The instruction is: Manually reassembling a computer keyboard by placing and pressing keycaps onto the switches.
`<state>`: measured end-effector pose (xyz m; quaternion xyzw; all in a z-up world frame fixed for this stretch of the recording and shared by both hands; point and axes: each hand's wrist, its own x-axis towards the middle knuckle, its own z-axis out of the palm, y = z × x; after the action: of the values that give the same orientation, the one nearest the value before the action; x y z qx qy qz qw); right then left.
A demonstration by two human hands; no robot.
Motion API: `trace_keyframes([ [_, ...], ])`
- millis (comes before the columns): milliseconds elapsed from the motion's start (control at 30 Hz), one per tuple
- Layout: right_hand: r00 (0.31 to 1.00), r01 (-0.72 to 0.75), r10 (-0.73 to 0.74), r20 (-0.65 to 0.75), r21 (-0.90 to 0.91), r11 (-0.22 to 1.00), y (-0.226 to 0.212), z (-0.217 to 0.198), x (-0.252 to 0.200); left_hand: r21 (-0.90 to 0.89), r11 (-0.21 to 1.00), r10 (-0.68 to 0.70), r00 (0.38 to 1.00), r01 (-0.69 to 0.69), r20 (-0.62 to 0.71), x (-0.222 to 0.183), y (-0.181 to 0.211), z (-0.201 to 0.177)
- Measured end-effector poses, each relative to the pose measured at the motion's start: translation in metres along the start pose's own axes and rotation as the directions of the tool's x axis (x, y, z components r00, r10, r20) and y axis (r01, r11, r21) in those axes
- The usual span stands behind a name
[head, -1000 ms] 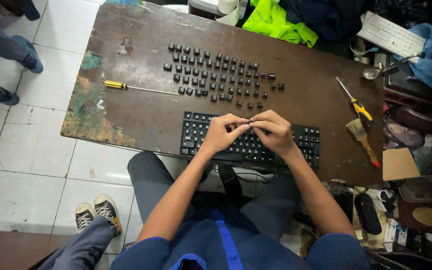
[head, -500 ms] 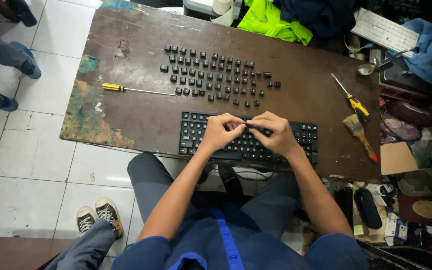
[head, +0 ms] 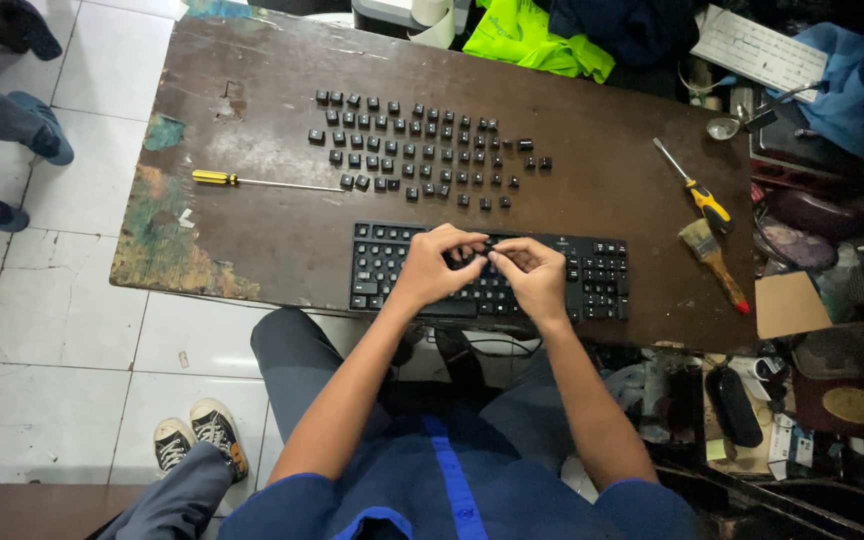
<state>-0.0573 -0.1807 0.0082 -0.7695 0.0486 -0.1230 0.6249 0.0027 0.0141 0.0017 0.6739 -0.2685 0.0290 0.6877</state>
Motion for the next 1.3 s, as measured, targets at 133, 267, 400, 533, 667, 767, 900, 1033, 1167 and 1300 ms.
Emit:
trace_keyframes([
  [133, 0.987, -0.089, 0.096, -0.128, 0.057, 0.994, 0.017, 0.002, -0.011, 0.108, 0.991, 0.067, 0.994, -0.076, 0.083, 0.003, 0.018, 0.000],
  [267, 0.983, -0.050, 0.026, -0.180, -0.126, 0.991, 0.001, 0.011, -0.026, 0.280, 0.946, 0.100, 0.969, -0.163, 0.227, -0.001, 0.008, 0.005],
  [400, 0.985, 0.025, -0.061, -0.159, -0.223, 0.975, -0.004, 0.010, -0.030, 0.395, 0.890, 0.113, 0.951, -0.225, 0.286, -0.001, 0.007, 0.008],
  [533, 0.981, -0.035, 0.004, -0.195, -0.154, 0.987, 0.017, -0.008, -0.030, 0.301, 0.937, 0.102, 0.964, -0.175, 0.245, 0.007, 0.008, 0.003],
  [667, 0.986, -0.006, -0.017, -0.165, -0.140, 0.990, 0.000, -0.013, -0.036, 0.061, 0.985, -0.158, 0.985, 0.162, -0.066, 0.010, 0.001, -0.010],
  [767, 0.990, 0.056, -0.080, -0.114, -0.205, 0.977, -0.012, -0.010, -0.034, 0.214, 0.965, -0.156, 0.988, 0.149, 0.017, 0.013, 0.028, -0.031],
  [900, 0.985, 0.113, -0.139, -0.099, -0.226, 0.967, 0.001, -0.013, -0.033, 0.605, 0.795, -0.190, 0.928, -0.047, 0.321, 0.003, 0.048, -0.051],
  [1033, 0.979, 0.153, -0.178, -0.098, -0.220, 0.963, 0.001, -0.012, -0.035, 0.689, 0.723, -0.261, 0.905, -0.048, 0.336, -0.015, 0.028, -0.046],
  [1167, 0.953, 0.257, -0.293, -0.074, -0.313, 0.914, -0.006, -0.010, -0.035, 0.648, 0.761, -0.213, 0.928, -0.039, 0.306, -0.016, 0.028, -0.038],
  [1300, 0.915, 0.394, -0.404, 0.019, -0.258, 0.882, -0.029, -0.002, -0.040, 0.302, 0.928, -0.309, 0.902, 0.218, 0.300, -0.007, 0.057, -0.027],
])
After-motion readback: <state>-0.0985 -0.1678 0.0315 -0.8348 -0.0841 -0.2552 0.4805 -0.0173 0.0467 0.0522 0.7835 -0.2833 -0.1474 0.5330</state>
